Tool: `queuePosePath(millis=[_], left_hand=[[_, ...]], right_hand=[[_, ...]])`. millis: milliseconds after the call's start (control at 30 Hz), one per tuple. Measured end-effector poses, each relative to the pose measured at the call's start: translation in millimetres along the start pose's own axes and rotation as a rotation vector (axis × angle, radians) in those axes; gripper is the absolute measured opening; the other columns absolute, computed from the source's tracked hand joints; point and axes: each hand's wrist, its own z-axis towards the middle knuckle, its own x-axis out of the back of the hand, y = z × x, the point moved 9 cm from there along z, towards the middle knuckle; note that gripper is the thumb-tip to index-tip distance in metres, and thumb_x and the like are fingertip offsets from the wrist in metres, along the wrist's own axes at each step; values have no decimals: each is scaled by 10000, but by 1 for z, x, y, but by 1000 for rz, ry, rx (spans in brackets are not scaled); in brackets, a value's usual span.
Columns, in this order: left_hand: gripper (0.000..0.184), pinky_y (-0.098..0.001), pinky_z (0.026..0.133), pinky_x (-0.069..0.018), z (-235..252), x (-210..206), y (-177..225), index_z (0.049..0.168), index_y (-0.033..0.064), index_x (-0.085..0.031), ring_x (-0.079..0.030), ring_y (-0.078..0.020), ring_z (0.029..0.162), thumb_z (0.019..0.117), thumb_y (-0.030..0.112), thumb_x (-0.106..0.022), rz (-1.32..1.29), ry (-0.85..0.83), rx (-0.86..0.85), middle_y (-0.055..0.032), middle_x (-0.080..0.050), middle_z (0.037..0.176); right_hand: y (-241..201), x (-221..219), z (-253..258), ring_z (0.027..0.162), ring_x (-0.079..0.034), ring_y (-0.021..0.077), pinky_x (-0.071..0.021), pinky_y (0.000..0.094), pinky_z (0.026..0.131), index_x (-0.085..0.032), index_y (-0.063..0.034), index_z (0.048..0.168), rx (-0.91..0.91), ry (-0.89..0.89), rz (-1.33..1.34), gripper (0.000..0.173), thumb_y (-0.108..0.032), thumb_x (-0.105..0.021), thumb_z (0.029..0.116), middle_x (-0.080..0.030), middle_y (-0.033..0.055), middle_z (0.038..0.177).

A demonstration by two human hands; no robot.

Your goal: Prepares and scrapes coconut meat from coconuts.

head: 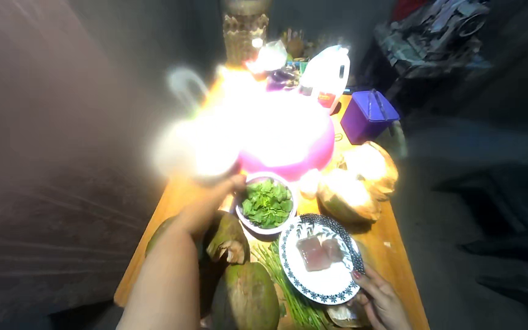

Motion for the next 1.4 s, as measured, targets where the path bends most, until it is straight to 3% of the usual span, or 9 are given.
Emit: queuePosePath(millis=[167, 233, 367, 467, 533, 600, 733, 933, 1400], left_hand=[[760, -573, 851, -562, -20, -38, 7, 1553, 161, -392, -664, -405, 1046, 879, 75, -731, 38, -173, -43, -258, -640, 1224], [779, -534, 808, -566, -27, -44, 5, 1531, 139, -410, -674, -378, 952, 848, 76, -778, 16, -204, -40, -250, -661, 1139], [307, -449, 829, -563, -24, -35, 2, 1255, -8, -634, -691, -261, 901, 981, 123, -683, 118, -387, -51, -172, -707, 1054], [282, -629, 970, -479, 0, -12, 28, 1186, 0, -706, -642, -412, 1132, 1004, 198, -622, 535, -207, -145, -237, -682, 1191], [258, -667, 958, -483, 14, -5, 53, 1147, 33, -718, -636, -439, 1162, 1001, 219, -617, 651, -49, -216, -231, -690, 1187], [228, -663, 933, -489, 24, -10, 79, 1114, -14, -709, -636, -453, 1148, 1003, 152, -598, 715, -13, -272, -250, -688, 1164], [319, -631, 892, -505, 49, -42, 116, 1067, -26, -707, -660, -430, 1096, 1052, 249, -547, 871, -56, -422, -236, -704, 1098], [328, -630, 895, -505, 81, -61, 135, 1047, -25, -709, -663, -420, 1095, 1042, 268, -561, 890, -87, -465, -228, -705, 1104], [225, -624, 924, -493, 69, -65, 137, 1062, -77, -693, -652, -442, 1109, 1024, 73, -530, 916, -81, -534, -258, -695, 1115]], right_hand=[[8, -4, 18, 672, -749, 143, -635, 293, 545, -548, -6, 1279, 16, -26, 52, 311, 10, -402, 1005, -777, 65, 952], [10, -8, 28, 663, -750, 147, -632, 294, 529, -555, -6, 1262, 13, -18, 77, 304, 14, -406, 999, -778, 69, 941], [15, -13, 41, 674, -748, 146, -634, 295, 541, -553, -4, 1265, -12, 10, 58, 319, -6, -409, 981, -772, 59, 943], [18, -17, 45, 704, -756, 133, -643, 287, 575, -558, -16, 1263, -22, 9, 71, 320, 3, -412, 978, -778, 47, 959], [20, -17, 46, 729, -760, 131, -648, 287, 608, -567, -18, 1263, -21, 21, 85, 326, 10, -413, 977, -779, 48, 966], [21, -16, 47, 752, -763, 126, -652, 281, 631, -569, -19, 1249, -21, 52, 82, 313, 20, -412, 981, -779, 38, 969], [26, -9, 45, 779, -758, 107, -649, 267, 671, -562, -21, 1245, -9, 89, 100, 306, 31, -416, 982, -775, 27, 977], [30, -1, 49, 828, -756, 107, -646, 275, 720, -589, -21, 1242, 17, 81, 135, 298, 28, -453, 981, -774, 36, 1007], [19, -22, 89, 657, -748, 164, -631, 299, 527, -546, 25, 1252, 27, 69, 121, 297, -4, -405, 992, -767, 98, 946]])
